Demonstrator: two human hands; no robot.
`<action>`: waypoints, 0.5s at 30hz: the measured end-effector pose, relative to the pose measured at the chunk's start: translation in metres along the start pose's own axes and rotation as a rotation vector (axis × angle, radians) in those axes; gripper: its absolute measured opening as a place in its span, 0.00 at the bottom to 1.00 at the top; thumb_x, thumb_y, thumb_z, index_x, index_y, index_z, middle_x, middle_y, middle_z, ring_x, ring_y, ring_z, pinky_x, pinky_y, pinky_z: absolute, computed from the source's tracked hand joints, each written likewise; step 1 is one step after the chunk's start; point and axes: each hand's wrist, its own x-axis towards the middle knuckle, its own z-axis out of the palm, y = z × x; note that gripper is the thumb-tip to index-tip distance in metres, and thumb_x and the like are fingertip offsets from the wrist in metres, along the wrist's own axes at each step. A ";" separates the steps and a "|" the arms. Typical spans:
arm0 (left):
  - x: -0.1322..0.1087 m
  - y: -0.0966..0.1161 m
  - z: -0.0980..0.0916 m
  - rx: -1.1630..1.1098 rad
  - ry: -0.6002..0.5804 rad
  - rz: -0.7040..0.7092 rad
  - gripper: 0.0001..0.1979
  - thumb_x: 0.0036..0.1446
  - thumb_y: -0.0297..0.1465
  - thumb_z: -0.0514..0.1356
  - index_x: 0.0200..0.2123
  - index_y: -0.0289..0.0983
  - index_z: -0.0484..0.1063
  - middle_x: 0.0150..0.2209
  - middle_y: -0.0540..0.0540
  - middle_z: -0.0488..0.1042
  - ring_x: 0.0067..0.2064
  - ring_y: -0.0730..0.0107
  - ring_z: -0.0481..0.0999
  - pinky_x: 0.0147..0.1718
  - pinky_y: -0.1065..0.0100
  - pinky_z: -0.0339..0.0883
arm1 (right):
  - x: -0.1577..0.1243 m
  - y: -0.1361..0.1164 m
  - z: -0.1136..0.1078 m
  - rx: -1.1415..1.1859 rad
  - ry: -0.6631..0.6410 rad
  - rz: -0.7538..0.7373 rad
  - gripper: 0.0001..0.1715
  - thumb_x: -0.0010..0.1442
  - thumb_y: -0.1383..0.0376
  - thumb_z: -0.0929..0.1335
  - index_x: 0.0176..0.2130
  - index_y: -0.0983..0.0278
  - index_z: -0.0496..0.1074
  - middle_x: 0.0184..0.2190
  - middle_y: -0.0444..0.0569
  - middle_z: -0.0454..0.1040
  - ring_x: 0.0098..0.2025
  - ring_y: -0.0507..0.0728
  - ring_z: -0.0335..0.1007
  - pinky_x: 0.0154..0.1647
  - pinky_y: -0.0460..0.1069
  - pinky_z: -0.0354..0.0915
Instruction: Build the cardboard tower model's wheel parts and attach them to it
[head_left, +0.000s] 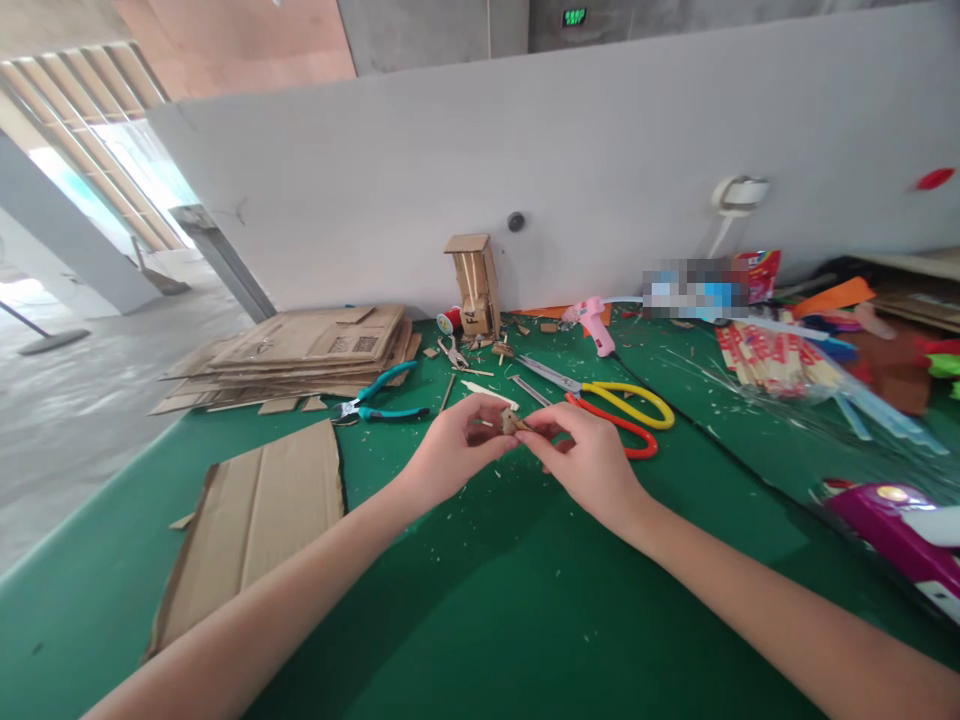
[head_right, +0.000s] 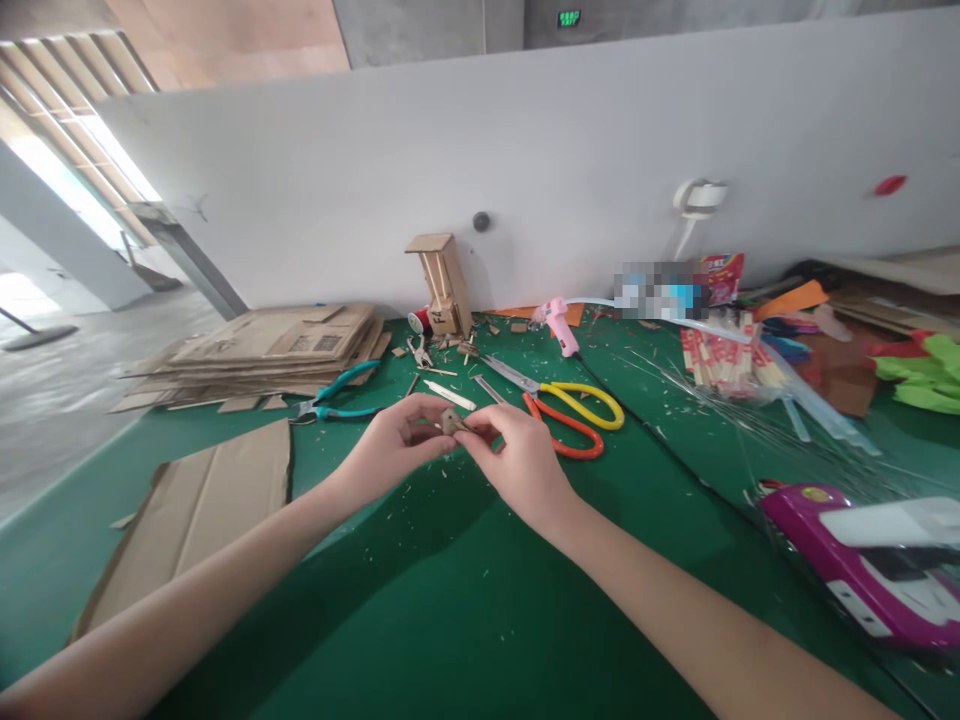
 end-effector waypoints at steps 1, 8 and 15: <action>0.000 -0.001 0.000 -0.029 0.000 -0.005 0.16 0.50 0.27 0.63 0.43 0.35 0.66 0.40 0.45 0.72 0.37 0.69 0.76 0.40 0.64 0.70 | 0.000 0.000 -0.001 -0.038 0.007 -0.055 0.06 0.57 0.60 0.67 0.34 0.59 0.72 0.30 0.48 0.73 0.31 0.56 0.71 0.27 0.52 0.70; 0.002 -0.006 -0.001 -0.158 -0.019 -0.011 0.15 0.51 0.25 0.62 0.43 0.35 0.64 0.37 0.45 0.77 0.40 0.67 0.77 0.44 0.63 0.70 | -0.001 0.000 -0.001 -0.250 0.052 -0.354 0.14 0.61 0.68 0.62 0.44 0.60 0.72 0.37 0.52 0.73 0.38 0.56 0.71 0.36 0.51 0.70; 0.000 -0.005 0.001 -0.145 0.019 -0.002 0.19 0.51 0.25 0.61 0.47 0.35 0.63 0.37 0.45 0.77 0.39 0.68 0.78 0.42 0.66 0.71 | -0.003 0.000 0.000 -0.300 0.069 -0.394 0.10 0.60 0.71 0.63 0.42 0.64 0.70 0.35 0.52 0.74 0.37 0.56 0.71 0.35 0.51 0.70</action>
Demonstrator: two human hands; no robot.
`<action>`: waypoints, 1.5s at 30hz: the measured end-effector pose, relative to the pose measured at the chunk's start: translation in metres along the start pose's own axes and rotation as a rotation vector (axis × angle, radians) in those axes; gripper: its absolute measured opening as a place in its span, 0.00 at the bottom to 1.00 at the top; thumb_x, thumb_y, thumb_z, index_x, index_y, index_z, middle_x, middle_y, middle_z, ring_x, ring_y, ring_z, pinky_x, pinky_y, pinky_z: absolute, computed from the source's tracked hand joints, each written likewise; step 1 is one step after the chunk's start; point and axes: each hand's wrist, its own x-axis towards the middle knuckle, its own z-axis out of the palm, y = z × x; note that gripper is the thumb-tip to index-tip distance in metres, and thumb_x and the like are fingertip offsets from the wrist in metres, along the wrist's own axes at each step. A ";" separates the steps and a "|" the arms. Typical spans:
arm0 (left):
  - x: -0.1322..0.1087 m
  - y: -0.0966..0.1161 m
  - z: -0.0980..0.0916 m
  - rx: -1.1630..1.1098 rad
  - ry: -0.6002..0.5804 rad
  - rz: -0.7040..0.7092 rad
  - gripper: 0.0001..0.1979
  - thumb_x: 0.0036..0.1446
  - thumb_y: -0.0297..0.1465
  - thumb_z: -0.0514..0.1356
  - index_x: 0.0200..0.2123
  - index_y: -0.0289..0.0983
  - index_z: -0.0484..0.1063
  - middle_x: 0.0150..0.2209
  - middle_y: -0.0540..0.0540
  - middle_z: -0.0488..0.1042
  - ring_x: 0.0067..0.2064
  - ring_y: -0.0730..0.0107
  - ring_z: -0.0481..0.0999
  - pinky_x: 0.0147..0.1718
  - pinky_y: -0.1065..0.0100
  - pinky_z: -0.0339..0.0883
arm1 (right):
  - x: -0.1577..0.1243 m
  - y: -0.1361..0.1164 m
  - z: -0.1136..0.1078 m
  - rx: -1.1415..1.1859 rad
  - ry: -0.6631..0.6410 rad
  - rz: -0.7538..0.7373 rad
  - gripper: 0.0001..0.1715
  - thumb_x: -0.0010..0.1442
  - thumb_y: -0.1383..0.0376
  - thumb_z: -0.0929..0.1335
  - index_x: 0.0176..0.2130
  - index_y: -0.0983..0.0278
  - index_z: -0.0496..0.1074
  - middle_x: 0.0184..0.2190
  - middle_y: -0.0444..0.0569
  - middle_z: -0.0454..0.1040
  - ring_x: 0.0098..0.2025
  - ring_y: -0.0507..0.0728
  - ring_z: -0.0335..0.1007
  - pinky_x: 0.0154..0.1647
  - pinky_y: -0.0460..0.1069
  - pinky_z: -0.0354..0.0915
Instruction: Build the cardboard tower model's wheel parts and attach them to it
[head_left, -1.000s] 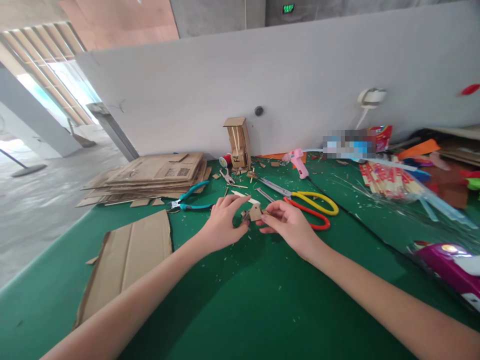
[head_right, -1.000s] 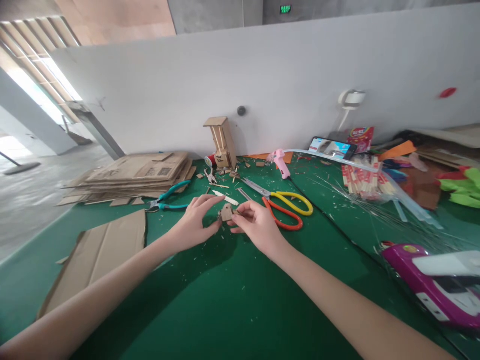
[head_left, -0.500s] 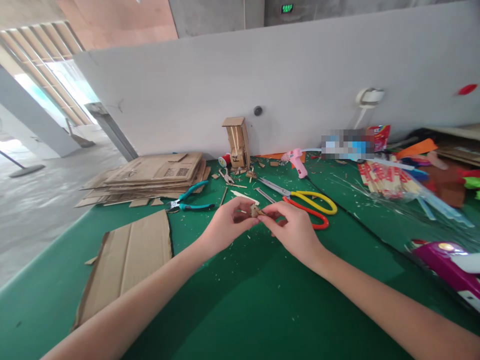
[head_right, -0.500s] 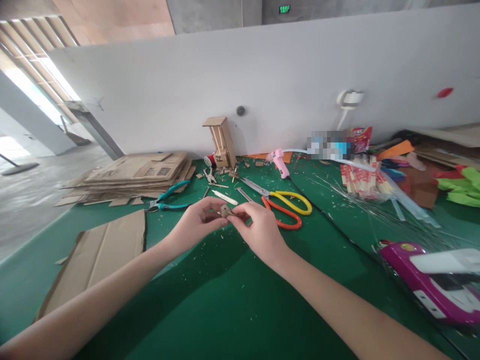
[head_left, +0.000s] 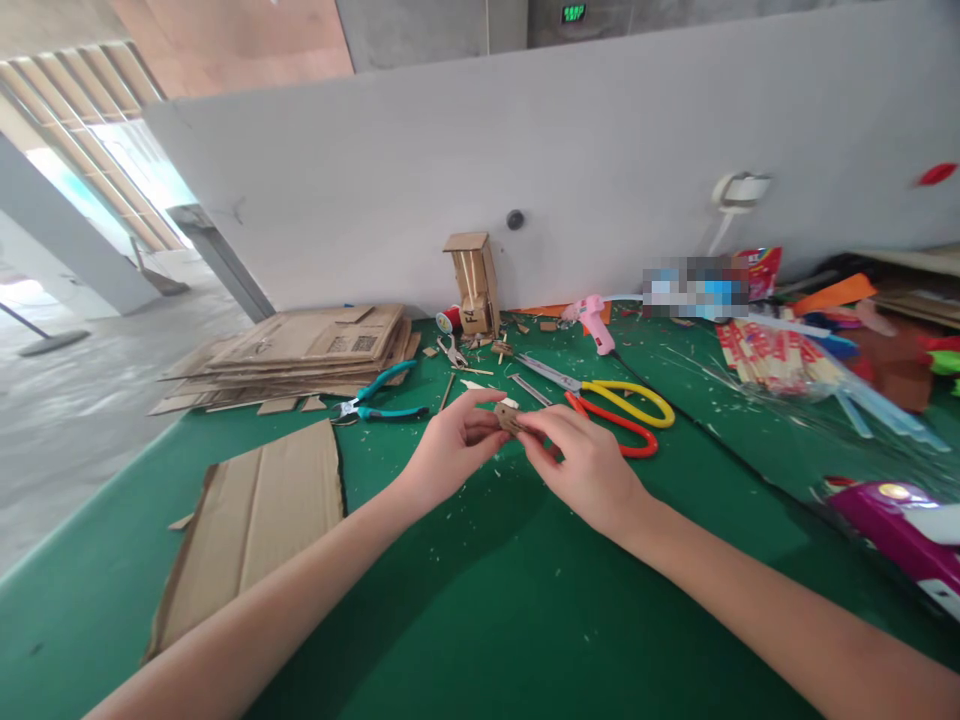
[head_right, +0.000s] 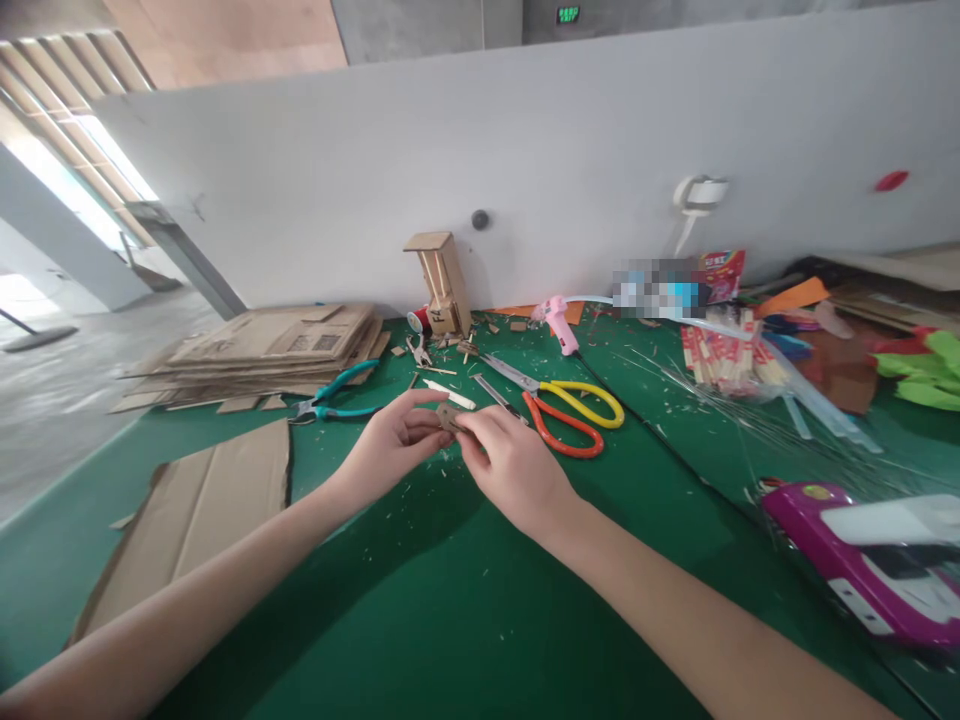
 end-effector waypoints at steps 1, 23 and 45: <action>0.000 0.000 0.000 0.008 -0.005 0.002 0.19 0.51 0.25 0.61 0.47 0.35 0.63 0.37 0.45 0.77 0.39 0.68 0.78 0.42 0.66 0.71 | 0.000 0.000 0.000 -0.005 0.002 0.005 0.09 0.60 0.71 0.63 0.41 0.65 0.70 0.34 0.52 0.73 0.36 0.56 0.71 0.34 0.51 0.70; -0.002 -0.003 -0.003 0.167 -0.081 0.135 0.12 0.56 0.27 0.57 0.44 0.34 0.72 0.43 0.43 0.76 0.42 0.68 0.76 0.42 0.67 0.72 | -0.001 0.006 0.001 0.026 -0.066 -0.044 0.06 0.61 0.71 0.63 0.38 0.65 0.69 0.35 0.52 0.74 0.38 0.55 0.71 0.38 0.50 0.69; -0.006 -0.005 0.003 0.110 -0.046 0.149 0.09 0.57 0.30 0.57 0.41 0.34 0.71 0.43 0.42 0.75 0.42 0.67 0.76 0.43 0.65 0.71 | -0.004 0.007 0.000 0.050 -0.088 0.062 0.04 0.58 0.71 0.64 0.34 0.62 0.64 0.30 0.46 0.73 0.32 0.52 0.71 0.32 0.47 0.66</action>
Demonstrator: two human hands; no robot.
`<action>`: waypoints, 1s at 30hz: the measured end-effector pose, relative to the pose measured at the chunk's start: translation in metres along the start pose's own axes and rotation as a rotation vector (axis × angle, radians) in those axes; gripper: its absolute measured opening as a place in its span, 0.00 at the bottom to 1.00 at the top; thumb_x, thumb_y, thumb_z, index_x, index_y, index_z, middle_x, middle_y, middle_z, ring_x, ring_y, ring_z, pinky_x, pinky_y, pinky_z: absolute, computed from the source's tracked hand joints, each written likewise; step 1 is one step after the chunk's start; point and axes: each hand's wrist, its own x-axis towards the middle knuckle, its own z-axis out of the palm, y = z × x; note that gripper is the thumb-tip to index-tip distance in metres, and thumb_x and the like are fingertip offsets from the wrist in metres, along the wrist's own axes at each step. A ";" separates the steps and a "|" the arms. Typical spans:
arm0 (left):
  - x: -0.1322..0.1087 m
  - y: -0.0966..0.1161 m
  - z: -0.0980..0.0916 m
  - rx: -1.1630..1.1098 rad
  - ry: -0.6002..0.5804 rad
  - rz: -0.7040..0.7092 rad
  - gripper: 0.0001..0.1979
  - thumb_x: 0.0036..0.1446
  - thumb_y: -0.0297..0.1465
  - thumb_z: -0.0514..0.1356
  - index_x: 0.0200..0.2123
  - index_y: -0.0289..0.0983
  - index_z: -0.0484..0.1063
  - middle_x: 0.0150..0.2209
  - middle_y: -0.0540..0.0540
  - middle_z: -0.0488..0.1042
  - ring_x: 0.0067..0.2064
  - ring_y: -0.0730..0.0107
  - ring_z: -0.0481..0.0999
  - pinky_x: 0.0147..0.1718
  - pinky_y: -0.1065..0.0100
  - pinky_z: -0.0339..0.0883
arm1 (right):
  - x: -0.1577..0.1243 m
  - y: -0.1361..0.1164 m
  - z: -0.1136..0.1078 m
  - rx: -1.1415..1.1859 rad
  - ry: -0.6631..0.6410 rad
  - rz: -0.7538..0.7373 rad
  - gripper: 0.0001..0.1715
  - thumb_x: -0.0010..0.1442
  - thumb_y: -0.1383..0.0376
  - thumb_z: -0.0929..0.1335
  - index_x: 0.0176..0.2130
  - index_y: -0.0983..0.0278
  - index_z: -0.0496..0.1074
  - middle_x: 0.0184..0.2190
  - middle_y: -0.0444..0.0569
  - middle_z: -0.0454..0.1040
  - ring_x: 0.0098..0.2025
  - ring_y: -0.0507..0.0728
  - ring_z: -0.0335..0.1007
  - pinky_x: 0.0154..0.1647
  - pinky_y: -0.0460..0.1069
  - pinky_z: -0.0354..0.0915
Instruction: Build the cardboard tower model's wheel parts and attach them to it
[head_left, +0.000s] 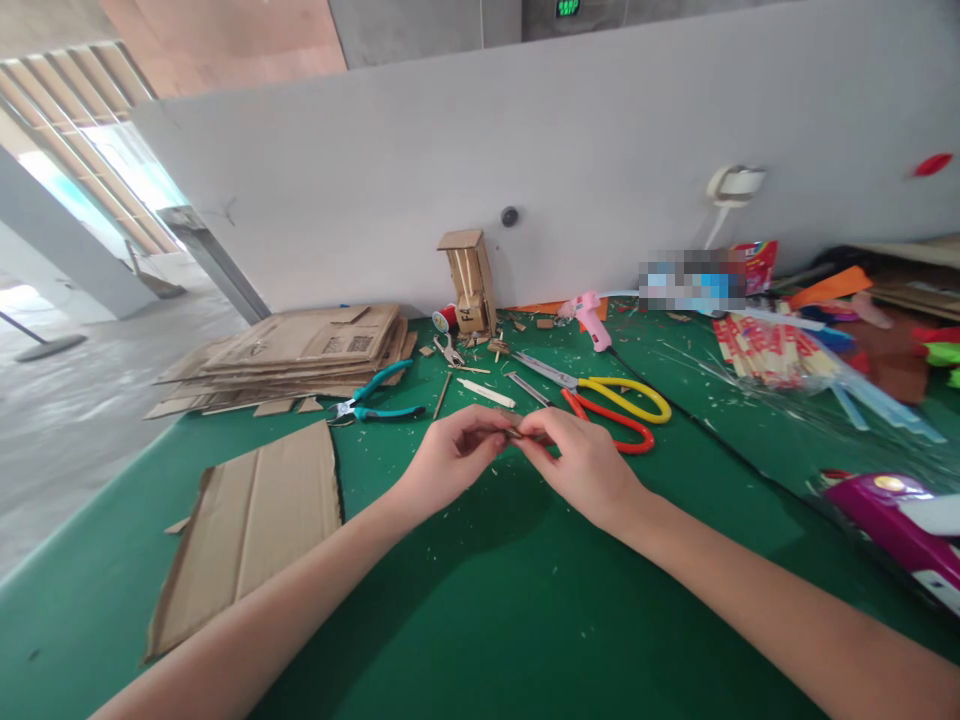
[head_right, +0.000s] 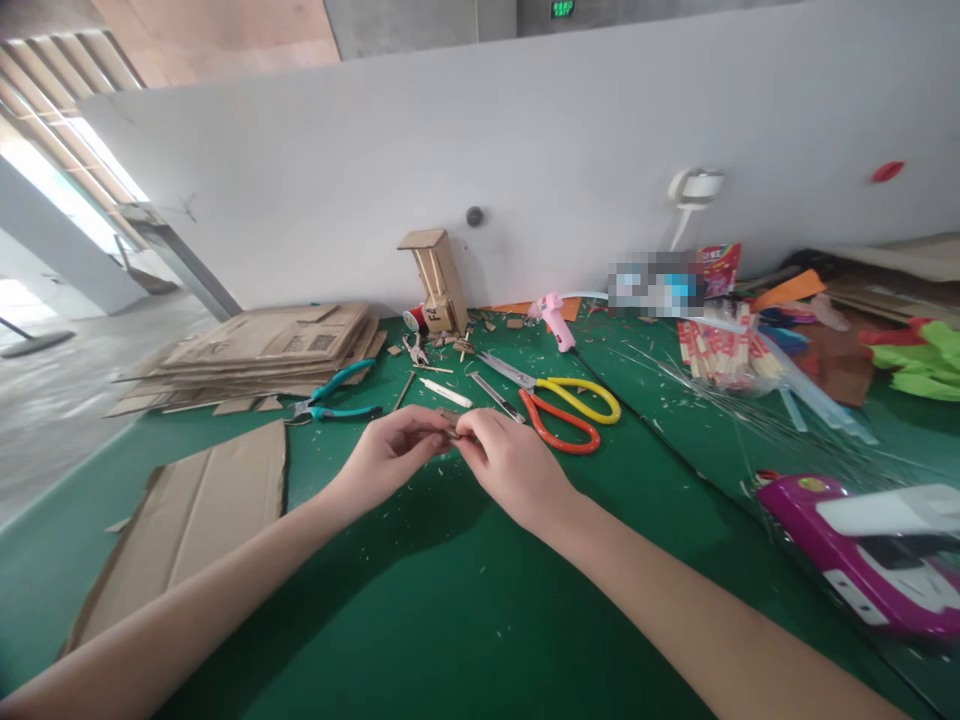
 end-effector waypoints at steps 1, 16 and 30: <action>0.000 0.001 -0.001 0.034 -0.006 0.003 0.09 0.57 0.29 0.57 0.41 0.35 0.71 0.43 0.43 0.75 0.43 0.67 0.75 0.44 0.65 0.71 | 0.000 0.000 0.000 0.005 -0.010 0.008 0.04 0.58 0.71 0.64 0.34 0.62 0.65 0.30 0.46 0.73 0.32 0.52 0.71 0.32 0.47 0.66; 0.001 0.017 -0.008 0.599 -0.225 -0.142 0.07 0.59 0.30 0.50 0.36 0.40 0.68 0.31 0.52 0.75 0.25 0.74 0.72 0.25 0.73 0.63 | 0.003 -0.004 0.001 0.145 -0.251 0.207 0.04 0.57 0.70 0.64 0.32 0.61 0.66 0.29 0.43 0.73 0.31 0.52 0.70 0.29 0.46 0.64; 0.003 0.023 -0.024 0.833 -0.239 0.073 0.13 0.58 0.34 0.55 0.47 0.41 0.68 0.38 0.47 0.72 0.35 0.68 0.72 0.32 0.70 0.62 | 0.007 -0.001 0.000 0.293 -0.240 0.270 0.02 0.56 0.69 0.66 0.32 0.61 0.67 0.29 0.44 0.76 0.30 0.51 0.73 0.32 0.47 0.70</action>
